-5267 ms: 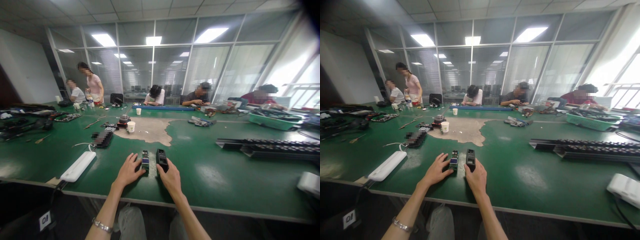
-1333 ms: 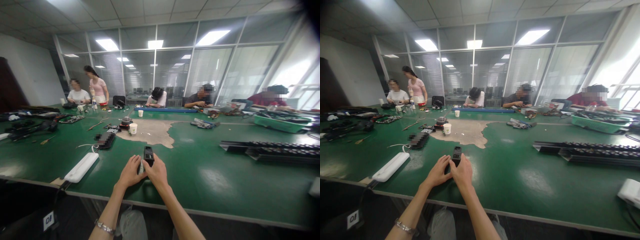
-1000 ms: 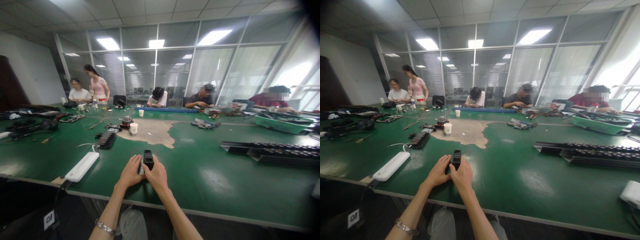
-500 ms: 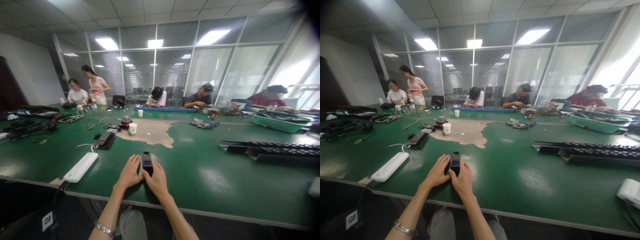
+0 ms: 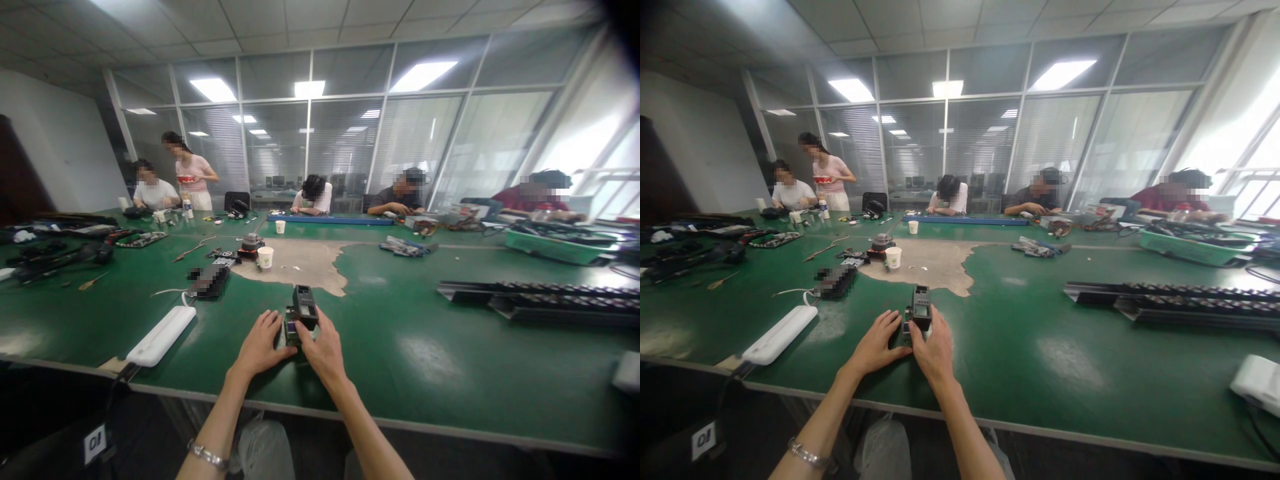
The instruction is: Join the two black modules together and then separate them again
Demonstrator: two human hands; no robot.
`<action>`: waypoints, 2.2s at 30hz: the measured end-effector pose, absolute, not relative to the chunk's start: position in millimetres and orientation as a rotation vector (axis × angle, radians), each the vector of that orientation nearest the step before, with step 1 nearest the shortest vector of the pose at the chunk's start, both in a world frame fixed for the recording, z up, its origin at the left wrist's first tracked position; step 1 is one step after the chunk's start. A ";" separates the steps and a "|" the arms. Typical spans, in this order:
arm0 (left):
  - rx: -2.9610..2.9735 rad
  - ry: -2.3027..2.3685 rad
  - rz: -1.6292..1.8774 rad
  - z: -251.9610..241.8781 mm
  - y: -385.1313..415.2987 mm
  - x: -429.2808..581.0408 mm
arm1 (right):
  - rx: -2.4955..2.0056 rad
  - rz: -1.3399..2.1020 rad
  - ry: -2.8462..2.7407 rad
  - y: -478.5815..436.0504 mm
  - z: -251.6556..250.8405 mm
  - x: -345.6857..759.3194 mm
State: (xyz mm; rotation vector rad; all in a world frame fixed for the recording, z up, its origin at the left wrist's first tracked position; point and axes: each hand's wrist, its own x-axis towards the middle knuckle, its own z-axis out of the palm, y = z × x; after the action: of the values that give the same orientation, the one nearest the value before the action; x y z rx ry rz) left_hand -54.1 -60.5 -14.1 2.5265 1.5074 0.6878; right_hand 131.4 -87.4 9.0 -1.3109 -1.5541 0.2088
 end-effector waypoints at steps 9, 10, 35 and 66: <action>2.558 1.508 0.590 -7.9 -62.1 -51.4 | -1.575 0.060 -1.575 -89.4 -17.0 173.7; 2.560 1.509 0.574 -7.7 -61.8 -51.1 | -1.595 0.062 -1.574 -90.4 -17.5 173.4; 2.561 1.527 0.580 -16.1 -56.1 -51.3 | -1.696 0.035 -1.563 -94.1 -26.9 172.0; 2.516 1.415 0.815 -21.1 -58.7 -57.0 | -1.694 0.091 -1.576 -99.0 13.1 90.0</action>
State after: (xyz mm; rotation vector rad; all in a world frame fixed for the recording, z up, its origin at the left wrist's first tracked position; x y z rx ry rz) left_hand -57.0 -58.7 -21.1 2.5161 1.4153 0.8149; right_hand 90.0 -99.0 13.1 -1.6941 -1.5757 0.0905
